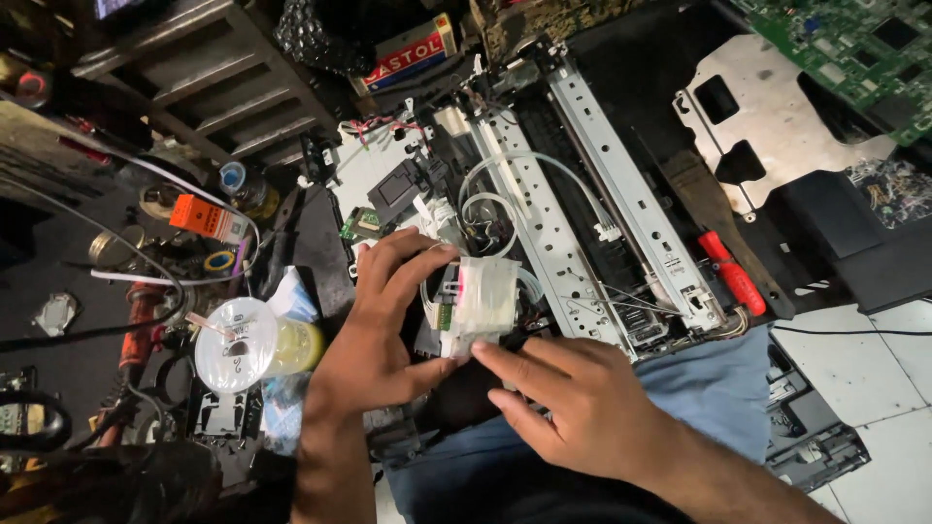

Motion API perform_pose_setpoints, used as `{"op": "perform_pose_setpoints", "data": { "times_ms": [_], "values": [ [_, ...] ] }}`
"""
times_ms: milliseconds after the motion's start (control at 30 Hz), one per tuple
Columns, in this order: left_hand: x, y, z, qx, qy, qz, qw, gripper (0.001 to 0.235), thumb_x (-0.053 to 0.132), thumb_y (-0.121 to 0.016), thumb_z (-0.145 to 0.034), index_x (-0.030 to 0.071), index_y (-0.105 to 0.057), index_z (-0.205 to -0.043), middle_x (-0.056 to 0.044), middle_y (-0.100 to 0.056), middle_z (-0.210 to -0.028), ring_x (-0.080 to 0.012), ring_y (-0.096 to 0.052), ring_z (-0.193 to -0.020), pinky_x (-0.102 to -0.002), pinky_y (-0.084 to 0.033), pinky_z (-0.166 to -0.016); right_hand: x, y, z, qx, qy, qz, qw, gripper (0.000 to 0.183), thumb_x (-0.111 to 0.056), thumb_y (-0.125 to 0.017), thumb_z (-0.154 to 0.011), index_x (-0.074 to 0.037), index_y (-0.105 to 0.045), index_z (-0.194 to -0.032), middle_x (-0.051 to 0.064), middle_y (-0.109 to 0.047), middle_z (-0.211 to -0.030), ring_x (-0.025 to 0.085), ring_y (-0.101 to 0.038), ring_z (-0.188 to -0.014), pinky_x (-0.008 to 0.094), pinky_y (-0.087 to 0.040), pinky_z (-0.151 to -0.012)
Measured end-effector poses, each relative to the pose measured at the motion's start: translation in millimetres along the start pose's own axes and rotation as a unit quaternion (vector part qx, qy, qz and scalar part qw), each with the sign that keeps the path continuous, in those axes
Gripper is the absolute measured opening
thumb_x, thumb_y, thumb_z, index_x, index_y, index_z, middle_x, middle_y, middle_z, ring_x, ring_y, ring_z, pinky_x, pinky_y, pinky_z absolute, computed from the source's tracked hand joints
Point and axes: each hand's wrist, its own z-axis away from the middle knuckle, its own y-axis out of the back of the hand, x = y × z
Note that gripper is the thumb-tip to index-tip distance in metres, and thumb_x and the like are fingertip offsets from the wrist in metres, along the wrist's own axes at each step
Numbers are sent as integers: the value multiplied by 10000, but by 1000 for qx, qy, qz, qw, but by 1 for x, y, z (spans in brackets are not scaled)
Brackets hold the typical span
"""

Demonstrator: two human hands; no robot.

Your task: The person works on a disassembled printer, handling a small black component and connecting wires to a circuit board. They repeatedly adjust the component and wires, then use a screwdriver to tighten screws on the assembly.

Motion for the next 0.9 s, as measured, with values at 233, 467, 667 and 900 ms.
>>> {"op": "perform_pose_setpoints", "data": {
  "times_ms": [233, 467, 667, 900],
  "values": [
    [-1, -2, 0, 11, 0, 9, 1000, 769, 416, -713, -834, 130, -438, -1492, -161, -437, -1475, -369, -350, -1488, -580, -219, -1220, -3, 2, 6, -15, -6, 17, 1000, 453, -279, -822, -895, -91, -686, -1284, -27, -507, -694, 152, -518, -514, 313, -450, -478],
    [-4, 0, 0, -20, 35, -47, 998, 1026, 295, -903, -651, 164, -407, -1539, -183, -405, -1501, -373, -322, -1503, -692, -74, -1231, 3, 11, 21, 24, -22, -47, 998, 415, -196, -815, -888, -93, -669, -1263, -24, -619, -745, 115, -571, -575, 258, -517, -520],
    [7, 1, -4, -42, 49, -158, 985, 1208, 276, -1044, -483, 210, -439, -1527, -139, -440, -1471, -363, -304, -1489, -761, 5, -1190, 26, 33, 45, 141, -105, -69, 982, 407, -17, -719, -848, 14, -629, -1244, 51, -724, -772, 111, -687, -615, 198, -642, -539],
    [32, -5, 6, 6, 28, -253, 967, 1242, 242, -1012, -401, 227, -444, -1506, -108, -474, -1434, -358, -380, -1466, -805, -92, -1169, 7, 28, 35, 67, -142, -36, 987, 890, -202, -876, -766, 1, -397, -1489, 150, -724, -1176, 229, -727, -1029, 326, -649, -909]
  ]
}}
